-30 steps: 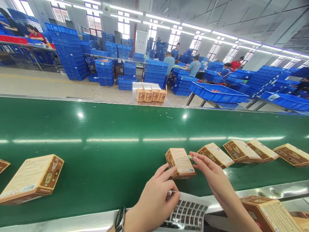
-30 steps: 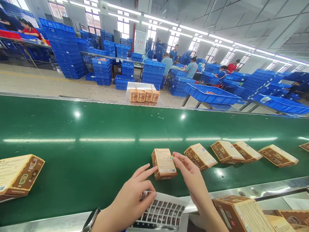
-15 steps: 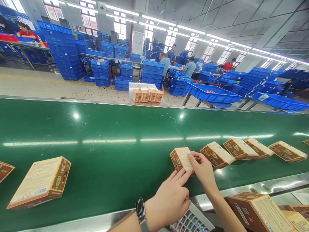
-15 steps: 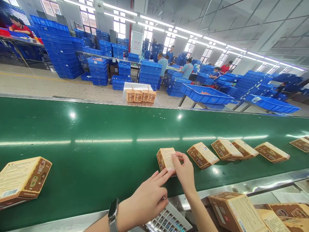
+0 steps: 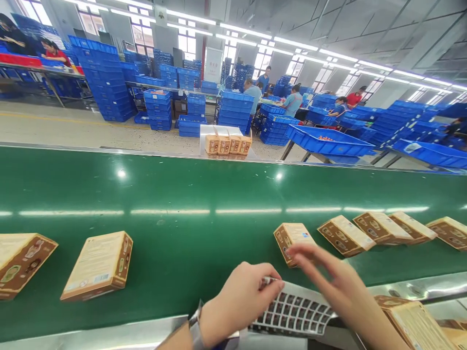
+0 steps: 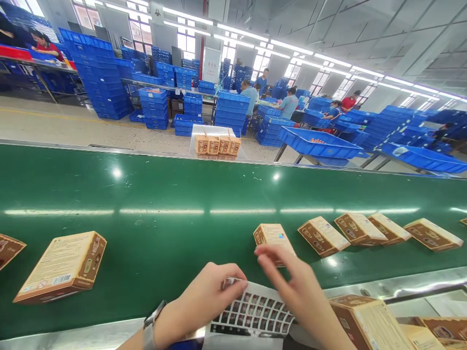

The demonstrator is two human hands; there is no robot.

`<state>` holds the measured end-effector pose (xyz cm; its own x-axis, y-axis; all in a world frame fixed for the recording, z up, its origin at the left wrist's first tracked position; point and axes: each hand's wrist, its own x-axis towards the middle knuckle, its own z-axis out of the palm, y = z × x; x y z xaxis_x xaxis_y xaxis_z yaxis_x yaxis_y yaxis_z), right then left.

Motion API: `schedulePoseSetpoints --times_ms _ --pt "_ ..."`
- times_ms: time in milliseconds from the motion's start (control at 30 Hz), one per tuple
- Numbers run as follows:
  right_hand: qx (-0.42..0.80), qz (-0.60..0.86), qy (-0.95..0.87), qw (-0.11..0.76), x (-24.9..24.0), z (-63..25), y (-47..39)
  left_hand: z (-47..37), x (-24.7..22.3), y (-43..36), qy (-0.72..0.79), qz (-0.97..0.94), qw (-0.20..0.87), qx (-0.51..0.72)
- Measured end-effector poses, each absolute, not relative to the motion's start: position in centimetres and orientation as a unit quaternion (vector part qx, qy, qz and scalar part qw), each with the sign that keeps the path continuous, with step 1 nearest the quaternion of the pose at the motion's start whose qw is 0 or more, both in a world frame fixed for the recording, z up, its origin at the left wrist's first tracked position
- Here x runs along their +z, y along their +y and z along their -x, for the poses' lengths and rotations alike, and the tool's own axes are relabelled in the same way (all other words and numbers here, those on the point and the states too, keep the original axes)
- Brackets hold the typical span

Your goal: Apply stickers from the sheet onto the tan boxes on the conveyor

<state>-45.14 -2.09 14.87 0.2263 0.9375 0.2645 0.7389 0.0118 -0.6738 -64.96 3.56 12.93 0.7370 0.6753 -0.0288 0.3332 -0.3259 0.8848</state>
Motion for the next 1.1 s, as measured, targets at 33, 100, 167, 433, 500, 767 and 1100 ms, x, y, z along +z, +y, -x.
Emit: schedulePoseSetpoints --times_ms 33,100,167,433,500,767,1100 --pt "0.148 0.648 -0.662 0.345 15.0 46.1 -2.7 65.8 13.3 3.6 0.329 -0.773 0.510 0.185" --pt "0.139 0.591 -0.732 0.309 15.1 47.5 -3.4 67.2 13.8 3.7 0.341 -0.721 0.568 0.203" --pt "0.104 0.558 -0.767 0.299 14.9 48.3 -3.4 68.5 14.0 3.7 0.347 -0.676 0.615 0.212" --pt "0.017 0.472 -0.818 0.329 15.0 51.6 -1.0 71.4 13.8 2.6 0.411 -0.650 0.592 0.240" --pt "-0.006 0.457 -0.822 0.340 15.0 52.6 -0.7 71.9 13.7 2.3 0.424 -0.653 0.575 0.253" --pt "-0.121 0.399 -0.855 0.310 13.7 54.6 -0.5 73.9 13.2 1.7 0.453 -0.647 0.541 0.289" --pt "0.154 0.504 -0.739 0.420 14.3 55.5 0.1 78.4 11.8 0.9 0.439 -0.688 0.479 0.323"
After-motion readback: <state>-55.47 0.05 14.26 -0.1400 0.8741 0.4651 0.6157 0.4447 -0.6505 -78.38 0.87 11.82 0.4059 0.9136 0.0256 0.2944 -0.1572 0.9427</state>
